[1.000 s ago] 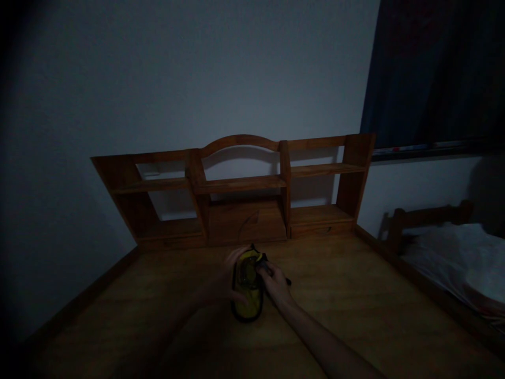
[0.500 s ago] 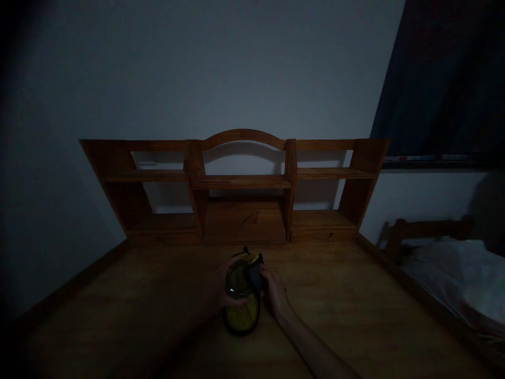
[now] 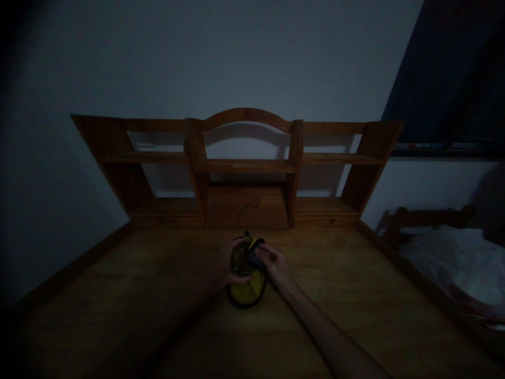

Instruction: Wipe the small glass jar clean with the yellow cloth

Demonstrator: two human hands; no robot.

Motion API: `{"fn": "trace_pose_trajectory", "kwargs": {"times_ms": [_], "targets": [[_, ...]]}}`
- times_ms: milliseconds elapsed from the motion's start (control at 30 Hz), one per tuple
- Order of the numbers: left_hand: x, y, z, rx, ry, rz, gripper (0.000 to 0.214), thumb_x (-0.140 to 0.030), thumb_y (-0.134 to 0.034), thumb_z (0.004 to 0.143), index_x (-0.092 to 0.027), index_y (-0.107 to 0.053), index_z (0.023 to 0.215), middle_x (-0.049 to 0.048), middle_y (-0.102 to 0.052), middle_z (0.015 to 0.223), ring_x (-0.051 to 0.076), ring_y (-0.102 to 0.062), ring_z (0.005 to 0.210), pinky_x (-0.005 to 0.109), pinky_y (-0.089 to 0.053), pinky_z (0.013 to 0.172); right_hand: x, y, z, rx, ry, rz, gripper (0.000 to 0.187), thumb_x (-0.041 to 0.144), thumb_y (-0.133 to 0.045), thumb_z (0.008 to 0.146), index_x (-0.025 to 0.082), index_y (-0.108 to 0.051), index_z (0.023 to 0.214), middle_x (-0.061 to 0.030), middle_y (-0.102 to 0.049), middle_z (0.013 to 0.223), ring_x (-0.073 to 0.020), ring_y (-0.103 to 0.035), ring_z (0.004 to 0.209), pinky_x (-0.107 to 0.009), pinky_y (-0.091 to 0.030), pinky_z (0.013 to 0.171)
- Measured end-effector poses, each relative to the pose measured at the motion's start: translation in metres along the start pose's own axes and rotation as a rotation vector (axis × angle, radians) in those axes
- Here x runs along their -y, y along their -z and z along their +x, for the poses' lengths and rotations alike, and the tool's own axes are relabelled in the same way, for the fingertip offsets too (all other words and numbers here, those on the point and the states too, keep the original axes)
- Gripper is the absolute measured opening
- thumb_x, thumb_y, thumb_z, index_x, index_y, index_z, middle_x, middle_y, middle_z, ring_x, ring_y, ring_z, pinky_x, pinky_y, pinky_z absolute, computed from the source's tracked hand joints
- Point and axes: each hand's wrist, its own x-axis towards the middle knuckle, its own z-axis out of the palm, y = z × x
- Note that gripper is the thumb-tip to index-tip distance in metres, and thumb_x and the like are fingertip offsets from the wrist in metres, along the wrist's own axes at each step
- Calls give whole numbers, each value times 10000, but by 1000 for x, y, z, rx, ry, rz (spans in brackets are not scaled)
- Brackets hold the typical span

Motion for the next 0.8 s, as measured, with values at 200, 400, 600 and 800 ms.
{"fn": "trace_pose_trajectory", "kwargs": {"times_ms": [200, 400, 600, 800], "targets": [[-6, 7, -1, 6, -17, 24, 922, -444, -798, 586, -220, -316, 1340, 101, -497, 1303, 277, -481, 1220, 444, -413, 1051, 8, -1, -5, 130, -130, 168, 346, 263, -788, 678, 207, -702, 1008, -33, -733, 979, -178, -664, 895, -306, -470, 880], [-6, 6, -4, -120, 65, -27, 938, -463, -825, 522, -214, -350, 1292, 105, -546, 1221, 286, -544, 1135, 452, -465, 979, 19, -5, -15, 380, -185, 291, 335, 253, -678, 797, 237, -656, 1131, -36, -671, 1173, -191, -630, 1025, -308, -460, 920], [-7, 7, -5, -147, 15, -8, 946, -462, -821, 540, -214, -330, 1309, 109, -533, 1256, 282, -523, 1172, 464, -445, 1011, 18, -3, -13, 368, -201, 302, 358, 221, -700, 764, 254, -660, 1119, -20, -680, 1158, -193, -635, 1018, -315, -466, 911], [-8, 10, -6, -71, -46, 71, 957, -466, -811, 586, -215, -301, 1355, 109, -502, 1328, 276, -479, 1234, 443, -417, 1053, 18, -4, -12, 315, -192, 260, 310, 254, -694, 781, 233, -668, 1090, -17, -697, 1108, -162, -644, 948, -268, -480, 850]]}}
